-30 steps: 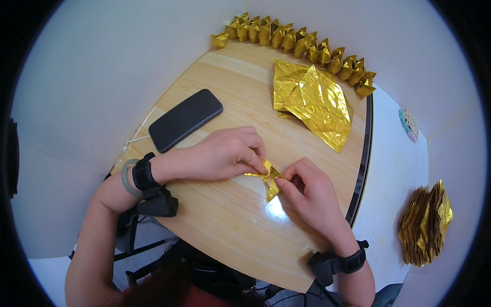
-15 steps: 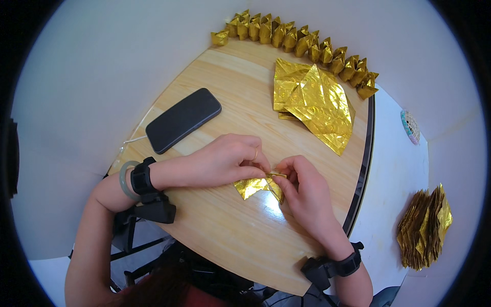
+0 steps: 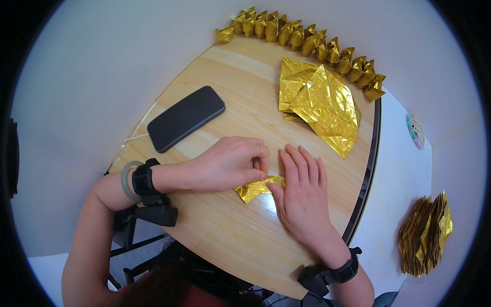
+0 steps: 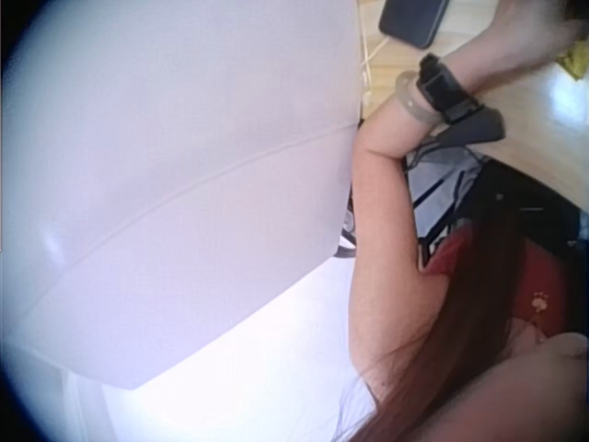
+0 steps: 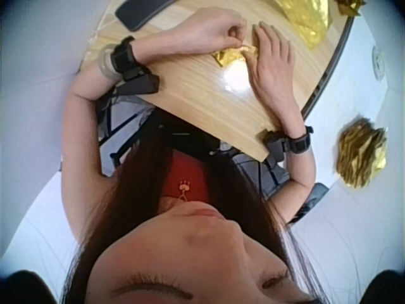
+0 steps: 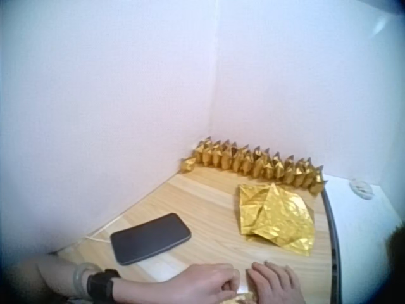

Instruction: Folding gold squares of paper into boat-shaped origami ingots.

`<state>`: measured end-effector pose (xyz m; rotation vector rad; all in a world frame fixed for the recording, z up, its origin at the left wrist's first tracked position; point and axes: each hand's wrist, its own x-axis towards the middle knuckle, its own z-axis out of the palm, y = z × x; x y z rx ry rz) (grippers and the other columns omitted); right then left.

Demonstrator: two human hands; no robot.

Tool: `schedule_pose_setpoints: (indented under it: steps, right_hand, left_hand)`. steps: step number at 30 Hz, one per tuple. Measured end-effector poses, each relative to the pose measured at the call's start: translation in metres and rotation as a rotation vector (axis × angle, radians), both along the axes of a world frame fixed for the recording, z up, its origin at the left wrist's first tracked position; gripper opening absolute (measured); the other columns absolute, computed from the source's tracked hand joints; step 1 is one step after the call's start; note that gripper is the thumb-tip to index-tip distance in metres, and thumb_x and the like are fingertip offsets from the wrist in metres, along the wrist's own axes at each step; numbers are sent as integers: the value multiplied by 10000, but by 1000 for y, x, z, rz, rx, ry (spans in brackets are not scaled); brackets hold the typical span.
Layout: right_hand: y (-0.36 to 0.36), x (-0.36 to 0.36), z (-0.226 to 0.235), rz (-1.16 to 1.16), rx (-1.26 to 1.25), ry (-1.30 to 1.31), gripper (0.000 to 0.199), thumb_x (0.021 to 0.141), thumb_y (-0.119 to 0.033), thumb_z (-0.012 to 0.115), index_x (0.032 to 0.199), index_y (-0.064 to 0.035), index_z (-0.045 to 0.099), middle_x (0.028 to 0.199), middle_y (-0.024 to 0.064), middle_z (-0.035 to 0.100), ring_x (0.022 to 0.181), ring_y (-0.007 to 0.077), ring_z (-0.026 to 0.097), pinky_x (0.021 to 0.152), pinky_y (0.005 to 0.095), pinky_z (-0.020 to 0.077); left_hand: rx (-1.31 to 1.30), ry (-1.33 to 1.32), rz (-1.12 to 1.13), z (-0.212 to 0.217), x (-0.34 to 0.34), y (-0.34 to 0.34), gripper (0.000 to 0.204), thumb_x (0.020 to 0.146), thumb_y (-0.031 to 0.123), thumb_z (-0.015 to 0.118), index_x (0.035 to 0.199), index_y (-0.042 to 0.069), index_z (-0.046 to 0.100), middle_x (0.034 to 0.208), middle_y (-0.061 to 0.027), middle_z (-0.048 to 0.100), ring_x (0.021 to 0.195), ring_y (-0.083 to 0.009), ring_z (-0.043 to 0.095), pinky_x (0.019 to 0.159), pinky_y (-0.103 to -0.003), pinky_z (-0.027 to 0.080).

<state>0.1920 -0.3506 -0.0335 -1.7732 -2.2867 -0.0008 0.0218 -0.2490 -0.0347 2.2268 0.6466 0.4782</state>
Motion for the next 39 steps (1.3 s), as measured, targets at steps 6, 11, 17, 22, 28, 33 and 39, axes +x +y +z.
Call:
schedule_pose_setpoints:
  steps: [6,11,17,22,28,33,39]
  right_hand:
    - [1,8,3,39,-127,44,635,871,-320,559,1369,-18,305,1402,156,333,1325,330,263,1099,496,149]
    - [-5,22,11,114,-135,191,578,820,-252,635,1307,-53,396,1352,156,382,1260,334,337,1056,456,249]
    - [-4,15,16,210,-63,366,383,734,-164,717,1072,-61,569,1057,104,598,974,294,549,840,372,448]
    - [-4,14,17,249,57,323,303,720,-116,705,997,-63,594,987,73,629,900,263,584,764,352,485]
    - [-4,18,17,318,121,228,282,708,-109,694,967,-72,589,962,60,631,856,257,595,732,356,492]
    - [-4,16,16,234,112,292,245,698,-84,680,924,-75,585,899,61,626,825,247,597,681,339,493]
    - [-5,18,12,252,206,235,234,632,-17,669,840,-79,582,816,43,607,752,242,586,620,332,486]
  left_hand:
    - [-103,100,20,2,0,5,86,744,98,647,748,29,595,721,-107,607,707,-249,609,630,-335,462]
    - [-102,71,1,2,1,5,82,744,91,650,760,21,612,711,-108,624,677,-227,613,617,-327,466]
    - [-132,18,-50,-1,-3,7,119,743,97,671,822,19,627,735,-100,631,673,-198,613,618,-305,472]
    - [-175,37,-127,5,-7,7,262,705,77,720,938,17,616,831,-78,612,713,-171,586,649,-279,470]
    - [-135,36,-199,2,-7,9,311,695,69,738,973,18,609,884,-80,590,715,-167,560,664,-284,464]
    - [-101,45,-214,-1,-6,10,314,697,67,736,986,38,618,893,-84,587,725,-182,550,675,-292,461]
    - [-110,40,-208,2,-7,8,310,693,57,732,982,36,623,904,-87,584,737,-186,548,681,-293,461]
